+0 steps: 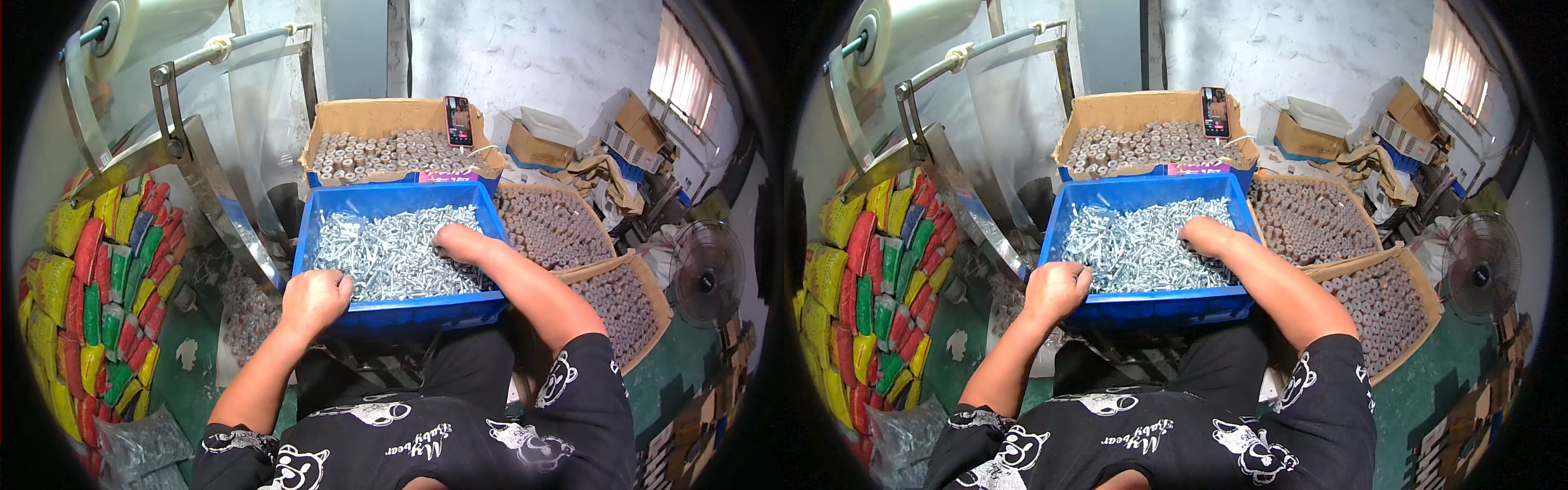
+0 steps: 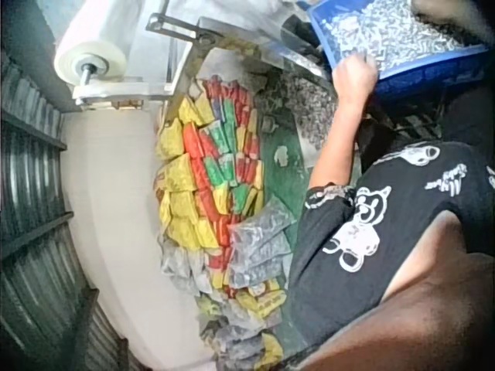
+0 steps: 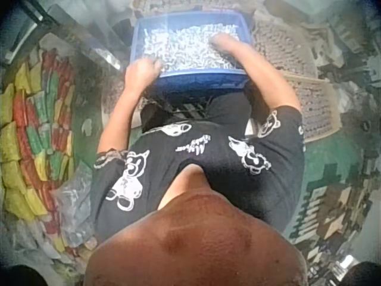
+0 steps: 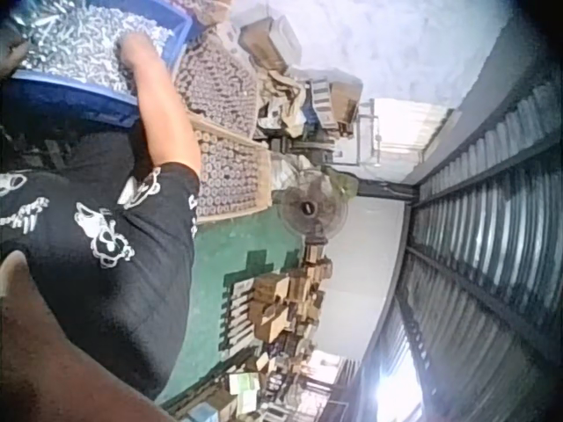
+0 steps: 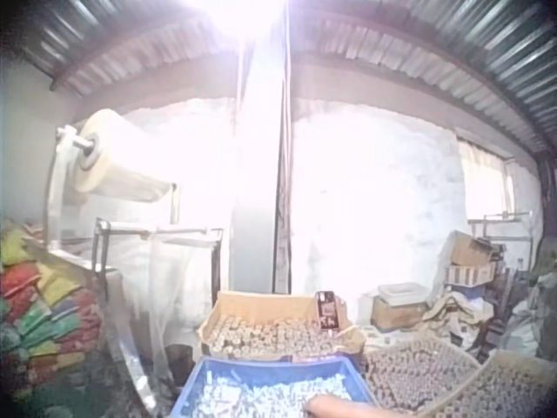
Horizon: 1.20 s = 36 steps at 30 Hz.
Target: The person picks small screws from a blue tray and inserts them by hand into circular metal components, which are arranged in cardboard boxes.
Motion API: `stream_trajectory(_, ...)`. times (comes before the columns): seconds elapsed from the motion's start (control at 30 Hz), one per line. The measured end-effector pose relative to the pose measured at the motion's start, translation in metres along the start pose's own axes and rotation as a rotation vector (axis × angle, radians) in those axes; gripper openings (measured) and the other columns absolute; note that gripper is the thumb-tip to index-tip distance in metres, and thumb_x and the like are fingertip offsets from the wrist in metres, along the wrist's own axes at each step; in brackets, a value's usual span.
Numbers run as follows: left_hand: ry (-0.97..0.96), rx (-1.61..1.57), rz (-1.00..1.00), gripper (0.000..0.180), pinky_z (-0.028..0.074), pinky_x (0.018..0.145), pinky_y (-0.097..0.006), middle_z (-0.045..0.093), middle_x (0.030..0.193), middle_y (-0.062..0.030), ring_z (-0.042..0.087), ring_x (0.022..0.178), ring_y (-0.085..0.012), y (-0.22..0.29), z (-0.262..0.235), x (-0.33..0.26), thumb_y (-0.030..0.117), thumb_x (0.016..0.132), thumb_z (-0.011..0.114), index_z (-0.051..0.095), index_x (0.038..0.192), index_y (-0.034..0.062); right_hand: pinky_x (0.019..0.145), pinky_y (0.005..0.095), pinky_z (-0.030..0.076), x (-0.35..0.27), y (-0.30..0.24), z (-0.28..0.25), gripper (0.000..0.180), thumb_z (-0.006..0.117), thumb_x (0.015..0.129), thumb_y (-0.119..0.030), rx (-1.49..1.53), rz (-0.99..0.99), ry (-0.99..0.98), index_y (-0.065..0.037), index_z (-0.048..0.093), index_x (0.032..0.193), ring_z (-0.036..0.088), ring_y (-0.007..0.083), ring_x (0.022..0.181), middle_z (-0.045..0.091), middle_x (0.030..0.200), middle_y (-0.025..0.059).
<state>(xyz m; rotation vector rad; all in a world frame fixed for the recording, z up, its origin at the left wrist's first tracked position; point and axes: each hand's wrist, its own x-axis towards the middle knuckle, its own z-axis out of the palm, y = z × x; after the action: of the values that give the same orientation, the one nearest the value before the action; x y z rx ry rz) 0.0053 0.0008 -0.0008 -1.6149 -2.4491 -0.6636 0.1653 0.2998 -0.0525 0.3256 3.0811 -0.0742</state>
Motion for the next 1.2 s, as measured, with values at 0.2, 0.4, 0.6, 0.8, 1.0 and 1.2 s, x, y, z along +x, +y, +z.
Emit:
stream_trajectory(0.2,0.046,-0.025,0.021,0.033,0.051,0.064,-0.049,0.063,0.066,-0.0190,0.062,0.064,-0.0384,0.000,0.001,-0.001,0.028,0.083,0.052,0.065,0.064,0.0049,0.072,0.0439,0.050,0.001,0.011,-0.005,0.013,0.065,0.077,-0.013,0.174,0.054,0.316,-0.005,0.067,0.086,0.063,0.0383,0.082,0.065,0.084,0.0194)
stream_trajectory(0.4,0.046,-0.076,0.028,0.031,0.051,0.061,-0.048,0.061,0.063,-0.0199,0.062,0.061,-0.0385,-0.008,0.001,-0.003,0.029,0.084,0.057,0.067,0.066,0.0051,0.057,0.0252,0.049,0.010,-0.002,-0.046,0.017,0.054,0.095,-0.014,1.810,0.552,0.442,-0.002,0.060,0.104,0.057,0.0134,0.064,0.057,0.073,0.0033)
stream_trajectory(0.6,0.071,-0.140,0.057,0.033,0.051,0.059,-0.047,0.061,0.062,-0.0193,0.061,0.061,-0.0384,-0.010,0.001,-0.004,0.029,0.085,0.057,0.065,0.064,0.0052,0.068,0.0370,0.053,0.101,-0.065,-0.041,0.027,0.058,0.087,-0.026,0.701,0.201,0.269,-0.002,0.067,0.097,0.066,0.0263,0.075,0.069,0.085,0.0124)
stream_trajectory(0.8,0.108,-0.183,0.106,0.034,0.050,0.057,-0.047,0.060,0.061,-0.0188,0.061,0.058,-0.0380,-0.014,0.005,-0.004,0.029,0.085,0.058,0.064,0.062,0.0052,0.073,0.0464,0.052,0.150,-0.116,-0.020,0.022,0.055,0.085,-0.023,-0.002,0.272,0.090,-0.011,0.068,0.099,0.067,0.0356,0.087,0.068,0.090,0.0187)
stream_trajectory(1.0,0.123,-0.193,0.113,0.034,0.050,0.056,-0.047,0.061,0.060,-0.0182,0.061,0.058,-0.0375,-0.018,0.008,-0.004,0.028,0.085,0.058,0.063,0.061,0.0050,0.062,0.0502,0.048,0.113,-0.108,-0.023,0.021,0.052,0.089,-0.026,-0.039,-0.008,0.123,-0.010,0.055,0.103,0.066,0.0374,0.075,0.067,0.080,0.0176)
stream_trajectory(1.2,0.094,-0.188,0.111,0.035,0.050,0.057,-0.047,0.061,0.061,-0.0182,0.061,0.058,-0.0375,-0.013,0.001,-0.004,0.029,0.085,0.058,0.063,0.061,0.0048,0.062,0.0478,0.050,0.125,-0.094,-0.019,0.018,0.053,0.088,-0.024,-0.143,-0.042,0.141,-0.009,0.055,0.096,0.066,0.0361,0.074,0.066,0.076,0.0159)
